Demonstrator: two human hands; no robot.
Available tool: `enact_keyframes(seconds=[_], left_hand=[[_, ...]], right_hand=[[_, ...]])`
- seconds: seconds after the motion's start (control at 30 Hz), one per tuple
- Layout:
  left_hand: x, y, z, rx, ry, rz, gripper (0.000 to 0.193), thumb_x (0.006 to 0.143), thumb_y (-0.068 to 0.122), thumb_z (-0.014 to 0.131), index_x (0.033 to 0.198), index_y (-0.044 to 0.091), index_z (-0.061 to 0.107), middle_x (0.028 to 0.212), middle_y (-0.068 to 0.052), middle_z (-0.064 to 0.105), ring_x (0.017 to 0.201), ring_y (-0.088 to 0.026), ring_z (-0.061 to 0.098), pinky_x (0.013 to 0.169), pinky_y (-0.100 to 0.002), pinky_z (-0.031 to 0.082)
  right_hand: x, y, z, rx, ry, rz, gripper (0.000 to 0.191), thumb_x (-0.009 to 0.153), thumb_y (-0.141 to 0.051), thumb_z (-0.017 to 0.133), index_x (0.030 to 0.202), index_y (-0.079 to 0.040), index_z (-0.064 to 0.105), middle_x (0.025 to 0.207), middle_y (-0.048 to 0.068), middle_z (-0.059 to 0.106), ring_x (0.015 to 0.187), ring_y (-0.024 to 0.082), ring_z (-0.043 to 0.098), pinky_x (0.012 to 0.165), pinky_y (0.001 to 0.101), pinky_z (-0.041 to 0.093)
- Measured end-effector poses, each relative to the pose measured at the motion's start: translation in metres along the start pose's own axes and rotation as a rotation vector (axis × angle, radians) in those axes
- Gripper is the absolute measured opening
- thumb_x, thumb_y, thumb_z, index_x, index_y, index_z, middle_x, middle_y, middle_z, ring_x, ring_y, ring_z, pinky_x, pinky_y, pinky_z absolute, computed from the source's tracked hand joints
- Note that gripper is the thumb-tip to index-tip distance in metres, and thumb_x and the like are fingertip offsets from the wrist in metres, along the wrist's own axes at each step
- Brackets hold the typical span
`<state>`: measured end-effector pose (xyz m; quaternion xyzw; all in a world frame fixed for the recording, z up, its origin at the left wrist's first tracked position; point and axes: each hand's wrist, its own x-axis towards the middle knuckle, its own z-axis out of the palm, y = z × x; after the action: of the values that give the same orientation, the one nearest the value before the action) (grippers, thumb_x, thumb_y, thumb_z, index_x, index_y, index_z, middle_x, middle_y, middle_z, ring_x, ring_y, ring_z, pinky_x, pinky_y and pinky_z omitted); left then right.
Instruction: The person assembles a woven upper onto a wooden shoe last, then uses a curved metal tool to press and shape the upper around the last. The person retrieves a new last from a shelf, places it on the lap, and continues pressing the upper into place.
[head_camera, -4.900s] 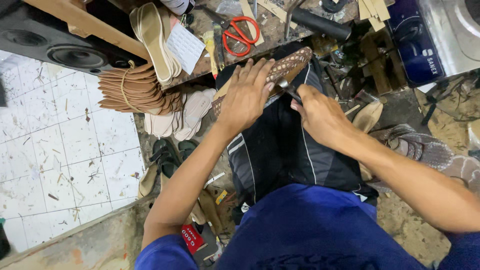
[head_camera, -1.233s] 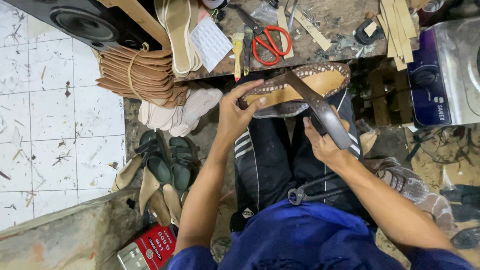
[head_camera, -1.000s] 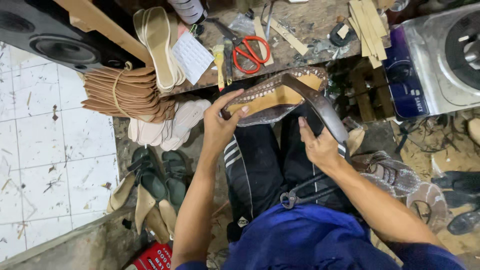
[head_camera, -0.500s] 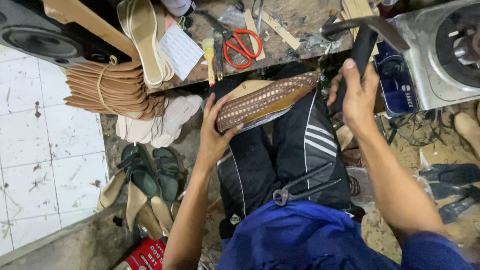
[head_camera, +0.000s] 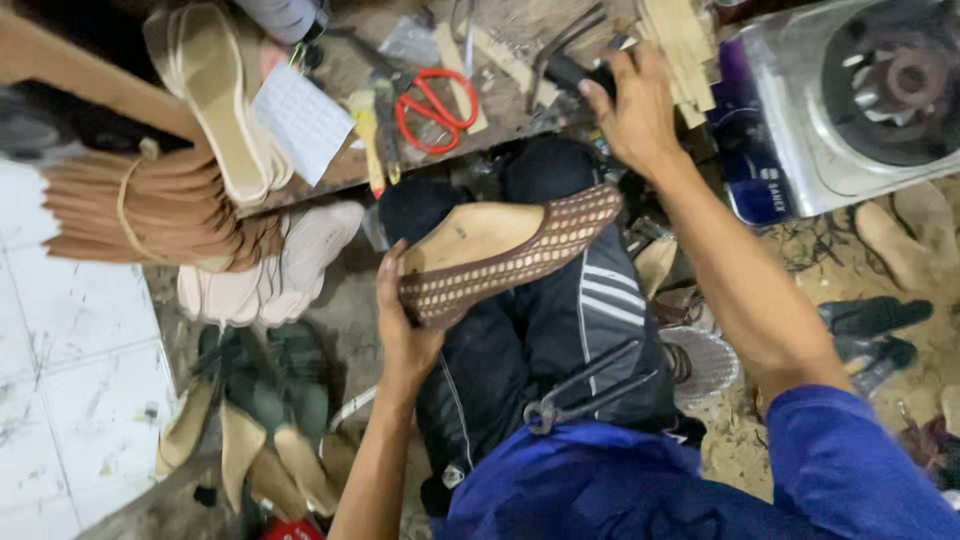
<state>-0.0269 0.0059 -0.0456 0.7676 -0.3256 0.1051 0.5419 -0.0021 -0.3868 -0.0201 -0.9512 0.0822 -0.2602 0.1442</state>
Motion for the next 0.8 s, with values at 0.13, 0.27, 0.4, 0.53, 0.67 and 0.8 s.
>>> enact_keyframes(seconds=[0.13, 0.27, 0.4, 0.53, 0.67, 0.8], left_hand=[[0.01, 0.018, 0.01, -0.252, -0.078, -0.646, 0.106, 0.071, 0.005, 0.089, 0.159, 0.008, 0.031, 0.137, -0.021, 0.057, 0.119, -0.031, 0.065, 0.095, -0.04, 0.058], [0.034, 0.027, 0.026, -0.243, -0.087, -0.047, 0.108, 0.075, -0.006, 0.083, 0.164, 0.011, 0.024, 0.164, -0.026, 0.039, 0.14, -0.034, 0.05, 0.122, -0.046, 0.046], [0.053, 0.034, 0.031, -0.511, 0.083, -0.034, 0.108, 0.086, -0.002, 0.089, 0.165, 0.009, 0.016, 0.162, -0.023, 0.041, 0.144, -0.034, 0.051, 0.119, -0.046, 0.048], [0.044, 0.065, 0.051, -0.687, -0.093, -0.226, 0.08, 0.096, 0.014, 0.075, 0.16, -0.008, 0.031, 0.15, -0.026, 0.052, 0.133, -0.033, 0.056, 0.119, -0.044, 0.048], [0.044, 0.097, 0.061, -1.18, -0.222, -0.386, 0.084, 0.092, 0.021, 0.076, 0.158, -0.006, 0.032, 0.151, -0.026, 0.054, 0.138, -0.032, 0.058, 0.118, -0.045, 0.049], [0.079, 0.1, 0.039, -0.655, -0.269, -0.355, 0.073, 0.09, 0.017, 0.073, 0.152, -0.009, 0.044, 0.141, -0.025, 0.06, 0.122, -0.031, 0.064, 0.106, -0.044, 0.052]], right_hand=[[-0.018, -0.043, -0.088, 0.644, -0.333, 0.048, 0.064, 0.091, -0.043, 0.074, 0.142, -0.009, 0.054, 0.124, 0.014, 0.066, 0.112, 0.029, 0.068, 0.1, 0.04, 0.055], [-0.058, -0.072, -0.132, 0.367, -0.444, -0.408, 0.093, 0.069, -0.052, 0.084, 0.147, -0.014, 0.049, 0.13, 0.021, 0.056, 0.119, 0.04, 0.056, 0.095, 0.0509, 0.044], [-0.095, -0.097, -0.126, 0.47, -0.22, -0.106, 0.074, 0.091, -0.043, 0.078, 0.156, -0.022, 0.049, 0.139, 0.007, 0.062, 0.125, 0.028, 0.061, 0.105, 0.0398, 0.047], [-0.125, -0.149, -0.126, 0.938, 0.01, 0.101, 0.077, 0.095, -0.045, 0.075, 0.159, -0.015, 0.044, 0.132, 0.007, 0.063, 0.121, 0.028, 0.059, 0.113, 0.0406, 0.045], [-0.151, -0.167, -0.145, 0.934, 0.059, 0.062, 0.078, 0.102, -0.034, 0.069, 0.163, -0.006, 0.03, 0.148, 0.017, 0.041, 0.138, 0.036, 0.043, 0.122, 0.0443, 0.035], [-0.191, -0.143, -0.165, 0.663, -0.175, 0.044, 0.068, 0.088, -0.029, 0.075, 0.146, -0.005, 0.05, 0.13, 0.019, 0.049, 0.121, 0.035, 0.051, 0.104, 0.0478, 0.044]])
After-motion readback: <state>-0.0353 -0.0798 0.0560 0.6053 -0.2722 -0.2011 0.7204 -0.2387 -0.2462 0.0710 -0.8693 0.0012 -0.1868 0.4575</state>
